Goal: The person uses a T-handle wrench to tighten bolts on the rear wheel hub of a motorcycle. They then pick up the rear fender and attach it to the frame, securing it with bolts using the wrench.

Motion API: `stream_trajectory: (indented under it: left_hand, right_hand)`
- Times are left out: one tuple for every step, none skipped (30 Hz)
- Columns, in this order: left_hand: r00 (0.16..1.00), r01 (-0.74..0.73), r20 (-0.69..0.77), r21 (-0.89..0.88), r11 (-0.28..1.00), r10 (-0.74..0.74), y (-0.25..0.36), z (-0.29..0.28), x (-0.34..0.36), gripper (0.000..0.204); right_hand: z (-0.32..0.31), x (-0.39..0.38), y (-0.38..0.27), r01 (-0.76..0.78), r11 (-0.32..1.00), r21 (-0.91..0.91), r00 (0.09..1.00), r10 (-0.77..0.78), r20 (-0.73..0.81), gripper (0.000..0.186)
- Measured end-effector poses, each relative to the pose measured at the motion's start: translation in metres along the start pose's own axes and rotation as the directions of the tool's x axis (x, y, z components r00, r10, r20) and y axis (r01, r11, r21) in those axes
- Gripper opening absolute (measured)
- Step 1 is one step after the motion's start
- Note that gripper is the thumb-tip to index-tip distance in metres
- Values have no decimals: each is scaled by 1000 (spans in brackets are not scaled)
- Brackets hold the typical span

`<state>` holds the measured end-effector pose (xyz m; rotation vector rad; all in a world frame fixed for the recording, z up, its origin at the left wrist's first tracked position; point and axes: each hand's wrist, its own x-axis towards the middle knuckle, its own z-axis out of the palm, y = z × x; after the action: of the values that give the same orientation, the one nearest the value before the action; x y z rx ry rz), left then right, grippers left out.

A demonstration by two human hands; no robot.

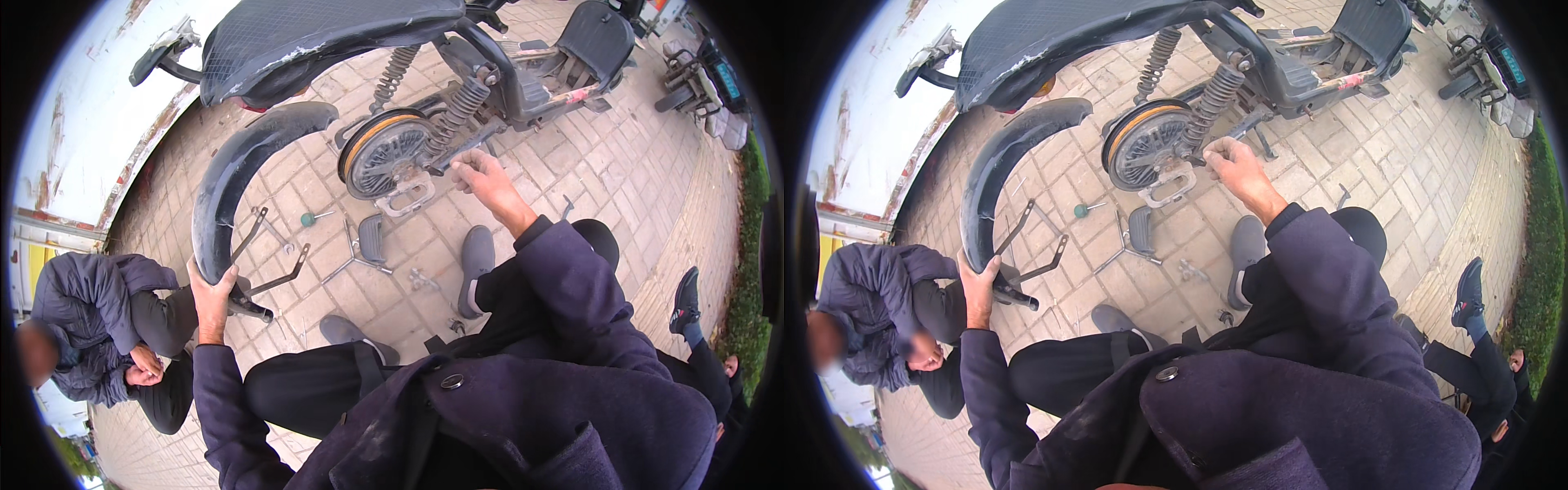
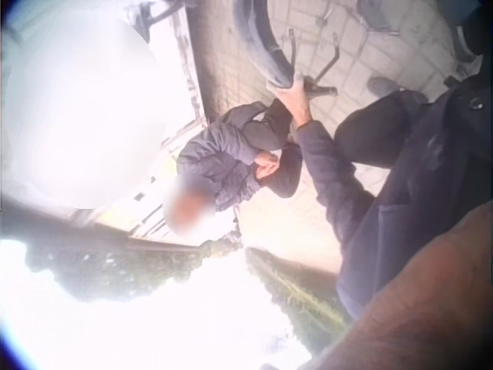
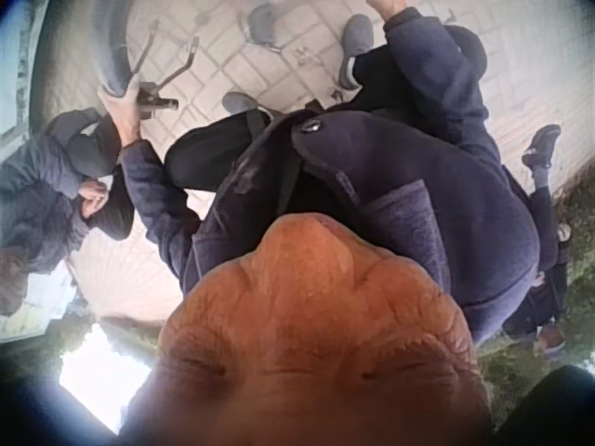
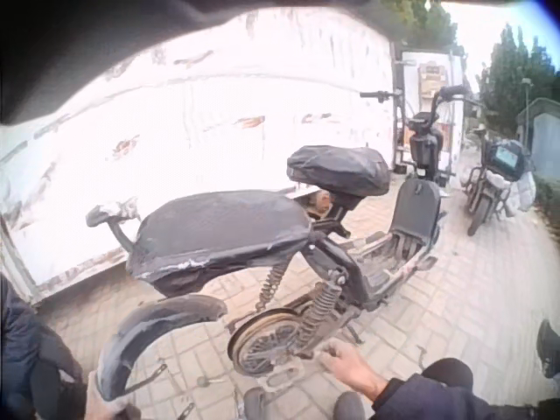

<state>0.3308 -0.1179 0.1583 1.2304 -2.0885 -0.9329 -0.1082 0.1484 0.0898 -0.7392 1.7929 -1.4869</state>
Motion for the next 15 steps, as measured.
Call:
stream_trajectory:
  left_hand:
    - [1000, -27, -2, 9, 1000, 27, 13, 8, 4, 88]
    - [998, -61, -12, 25, 998, 61, 28, 15, 7, 89]
    - [999, -47, -11, 108, 993, 49, 43, 22, 13, 92]
    - [992, -118, -21, 176, 977, 123, 59, 34, 16, 94]
    - [991, -122, -23, 217, 969, 130, 74, 47, 19, 94]
    - [988, -131, -41, 281, 951, 149, 88, 59, 21, 94]
    - [990, -135, -12, 265, 955, 143, 101, 70, 23, 93]
    - [987, -148, -14, 283, 948, 158, 112, 78, 24, 93]
    - [981, -167, -44, 280, 945, 187, 122, 88, 23, 92]
    - [977, -173, -65, 325, 930, 205, 129, 96, 22, 91]
    - [985, -143, -46, 292, 946, 164, 135, 101, 21, 90]
    - [987, -141, -31, 271, 952, 155, 138, 104, 19, 89]
    - [989, -122, -47, 282, 952, 140, 140, 109, 15, 89]
    - [986, -124, -67, 289, 949, 150, 140, 113, 13, 89]
    - [986, -112, -84, 304, 946, 144, 140, 116, 12, 89]
  right_hand:
    - [-2, -4, 13, -98, 995, 8, 995, 98, 7, 29]
    - [-1, -8, 27, -178, 984, 23, 984, 177, 31, 29]
    - [2, -7, 38, -229, 972, 46, 973, 227, 43, 31]
    - [4, -5, 47, -241, 970, 24, 970, 240, 23, 31]
    - [6, -3, 56, -261, 965, -6, 965, 261, 0, 31]
    - [7, -4, 65, -301, 953, -39, 953, 300, -31, 31]
    - [6, 0, 71, -307, 952, -10, 952, 307, -14, 33]
    - [6, 3, 76, -303, 950, 74, 952, 305, -18, 33]
    - [7, 8, 78, -318, 938, 138, 945, 325, -33, 33]
    - [8, 13, 80, -337, 921, 198, 933, 354, -62, 33]
    - [10, 17, 82, -297, 912, 282, 940, 332, -85, 30]
    - [14, 19, 84, -287, 913, 290, 941, 325, -93, 29]
    - [17, 26, 84, -259, 917, 304, 949, 300, -97, 27]
    - [20, 31, 85, -235, 920, 315, 953, 282, -113, 26]
    - [23, 34, 87, -219, 918, 331, 964, 256, -71, 26]
